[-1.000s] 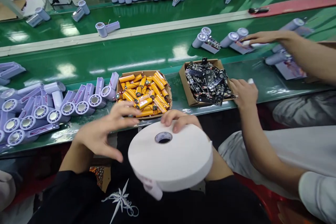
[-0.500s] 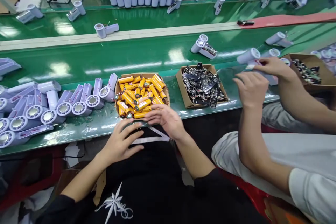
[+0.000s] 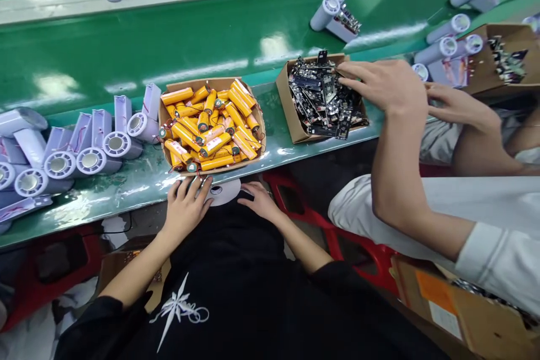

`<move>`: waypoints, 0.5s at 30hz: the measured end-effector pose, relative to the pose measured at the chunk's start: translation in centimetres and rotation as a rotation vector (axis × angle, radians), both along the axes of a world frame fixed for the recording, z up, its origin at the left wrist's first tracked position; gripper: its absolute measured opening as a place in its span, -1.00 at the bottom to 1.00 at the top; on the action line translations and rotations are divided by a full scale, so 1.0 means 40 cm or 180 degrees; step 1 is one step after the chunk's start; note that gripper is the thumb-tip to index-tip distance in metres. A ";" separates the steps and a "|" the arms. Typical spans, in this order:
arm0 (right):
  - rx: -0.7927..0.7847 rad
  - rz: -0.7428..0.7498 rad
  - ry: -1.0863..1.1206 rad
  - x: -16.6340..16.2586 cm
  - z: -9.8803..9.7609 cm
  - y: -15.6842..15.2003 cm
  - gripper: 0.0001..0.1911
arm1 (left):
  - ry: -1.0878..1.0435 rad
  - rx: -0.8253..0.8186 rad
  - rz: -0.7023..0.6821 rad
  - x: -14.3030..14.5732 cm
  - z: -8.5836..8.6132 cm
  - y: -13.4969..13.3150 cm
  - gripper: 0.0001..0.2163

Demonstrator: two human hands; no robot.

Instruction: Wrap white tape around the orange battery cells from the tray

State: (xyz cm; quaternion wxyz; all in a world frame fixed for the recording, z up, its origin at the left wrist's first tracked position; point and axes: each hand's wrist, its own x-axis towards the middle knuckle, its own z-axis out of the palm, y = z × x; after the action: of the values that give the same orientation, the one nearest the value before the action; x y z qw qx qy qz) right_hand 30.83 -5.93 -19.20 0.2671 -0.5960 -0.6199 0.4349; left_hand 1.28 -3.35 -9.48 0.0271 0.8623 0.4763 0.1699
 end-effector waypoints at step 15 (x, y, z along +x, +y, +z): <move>0.2632 0.0682 -0.0086 0.075 0.147 -0.091 -0.80 | -0.0502 -0.0341 -0.1175 0.064 -0.064 -0.011 -0.34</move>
State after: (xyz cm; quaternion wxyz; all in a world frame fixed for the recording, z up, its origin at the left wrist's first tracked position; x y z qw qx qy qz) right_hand 33.84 -9.57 -13.33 0.4287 -0.3767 -0.8040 0.1671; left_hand 3.85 -3.78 -12.02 0.1407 0.9163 0.3150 0.2034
